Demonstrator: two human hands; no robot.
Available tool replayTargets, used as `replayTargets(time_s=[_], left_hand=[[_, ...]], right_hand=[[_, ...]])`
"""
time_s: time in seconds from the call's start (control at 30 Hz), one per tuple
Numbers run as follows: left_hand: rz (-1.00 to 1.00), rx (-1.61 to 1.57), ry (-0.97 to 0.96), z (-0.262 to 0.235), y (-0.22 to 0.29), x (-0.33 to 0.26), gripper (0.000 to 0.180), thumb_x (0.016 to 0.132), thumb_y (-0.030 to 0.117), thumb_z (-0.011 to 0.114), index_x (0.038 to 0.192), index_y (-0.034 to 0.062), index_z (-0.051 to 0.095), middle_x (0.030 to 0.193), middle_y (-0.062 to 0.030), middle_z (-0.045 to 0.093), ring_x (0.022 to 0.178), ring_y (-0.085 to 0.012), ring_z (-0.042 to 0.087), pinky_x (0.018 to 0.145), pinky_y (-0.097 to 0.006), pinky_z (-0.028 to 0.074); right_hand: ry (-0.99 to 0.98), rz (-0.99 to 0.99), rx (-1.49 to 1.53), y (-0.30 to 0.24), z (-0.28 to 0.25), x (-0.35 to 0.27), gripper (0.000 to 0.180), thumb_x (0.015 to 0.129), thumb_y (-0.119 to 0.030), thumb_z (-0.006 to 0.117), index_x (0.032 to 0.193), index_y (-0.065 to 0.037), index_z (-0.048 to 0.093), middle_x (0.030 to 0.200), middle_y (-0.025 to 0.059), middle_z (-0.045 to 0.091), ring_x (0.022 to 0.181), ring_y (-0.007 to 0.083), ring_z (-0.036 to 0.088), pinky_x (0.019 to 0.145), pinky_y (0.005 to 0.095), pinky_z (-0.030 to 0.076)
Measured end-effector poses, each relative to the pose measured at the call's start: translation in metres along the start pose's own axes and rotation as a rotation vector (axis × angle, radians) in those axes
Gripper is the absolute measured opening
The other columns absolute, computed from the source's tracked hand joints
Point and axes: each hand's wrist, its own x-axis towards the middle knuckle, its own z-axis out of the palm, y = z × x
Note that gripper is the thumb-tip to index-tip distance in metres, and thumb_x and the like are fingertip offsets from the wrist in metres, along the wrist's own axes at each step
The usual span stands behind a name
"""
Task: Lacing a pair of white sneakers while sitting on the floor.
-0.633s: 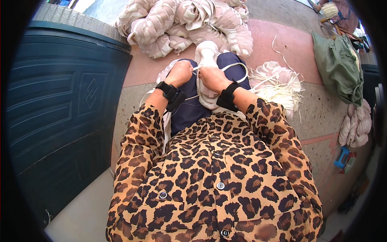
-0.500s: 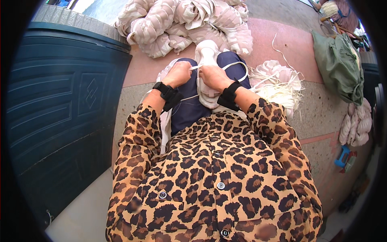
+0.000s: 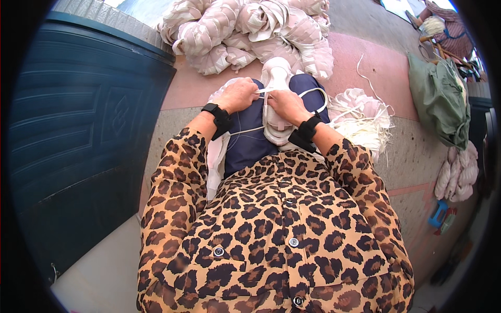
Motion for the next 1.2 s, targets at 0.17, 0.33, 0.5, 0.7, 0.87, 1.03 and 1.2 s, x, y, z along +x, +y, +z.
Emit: replayTargets(time_s=[0.17,0.33,0.5,0.7,0.87,1.03,1.2], left_hand=[[-0.154,0.033,0.010,-0.004,0.024,0.000,0.015,0.076,0.017,0.054,0.075,0.0028,0.059,0.079,-0.0170,0.058,0.082,-0.0334,0.053,0.073,-0.042,0.043],[-0.085,0.053,0.082,0.004,0.016,0.000,0.014,0.076,0.015,0.054,0.073,0.0032,0.060,0.080,-0.0156,0.058,0.081,-0.0325,0.054,0.074,-0.042,0.043],[-0.103,-0.044,-0.109,0.002,0.008,0.007,0.014,0.076,0.014,0.054,0.076,0.0020,0.060,0.081,-0.0154,0.058,0.083,-0.0331,0.054,0.074,-0.040,0.043],[-0.082,-0.058,0.002,0.011,0.017,0.010,0.021,0.077,0.019,0.058,0.072,-0.0006,0.059,0.076,-0.0190,0.059,0.076,-0.0352,0.055,0.067,-0.040,0.044],[-0.245,-0.296,-0.087,0.002,0.017,0.012,0.017,0.076,0.015,0.061,0.080,-0.0007,0.060,0.074,-0.0140,0.061,0.065,-0.0226,0.058,0.062,-0.030,0.045],[-0.363,-1.067,-0.143,-0.012,0.007,0.010,0.020,0.083,0.010,0.055,0.098,-0.0024,0.055,0.079,0.0005,0.059,0.064,-0.0077,0.054,0.059,-0.020,0.044],[-0.507,-1.499,0.099,-0.030,0.008,0.004,0.017,0.084,0.006,0.050,0.100,0.0012,0.053,0.066,0.0013,0.053,0.054,-0.0036,0.046,0.049,-0.015,0.037]], right_hand=[[0.025,0.019,0.009,0.004,0.003,0.002,0.022,0.080,-0.024,0.051,0.089,-0.006,0.061,0.083,0.0188,0.061,0.082,0.0346,0.058,0.072,0.0419,0.046],[0.001,0.027,0.013,0.002,0.001,0.002,0.023,0.081,-0.026,0.051,0.090,-0.007,0.062,0.083,0.0184,0.061,0.082,0.0345,0.059,0.072,0.0418,0.046],[0.013,-0.022,-0.036,0.002,0.002,0.002,0.022,0.082,-0.026,0.052,0.089,-0.007,0.061,0.082,0.0179,0.061,0.080,0.0346,0.059,0.070,0.0421,0.046],[0.030,-0.064,-0.088,0.001,0.003,0.001,0.020,0.082,-0.021,0.051,0.088,-0.004,0.059,0.078,0.0184,0.061,0.076,0.0336,0.060,0.066,0.0416,0.047],[0.074,-0.230,-0.335,-0.001,0.010,0.004,0.017,0.080,-0.014,0.048,0.086,0.000,0.053,0.070,0.0181,0.060,0.067,0.0314,0.061,0.057,0.0390,0.049],[0.060,-0.356,-0.379,0.011,0.003,-0.003,0.018,0.079,-0.014,0.046,0.084,0.003,0.051,0.066,0.0135,0.059,0.064,0.0275,0.062,0.051,0.0355,0.049],[-0.187,0.148,0.984,0.021,-0.057,-0.057,0.017,0.086,-0.017,0.042,0.074,-0.007,0.046,0.059,0.0007,0.041,0.046,0.0099,0.037,0.050,0.0270,0.039]])
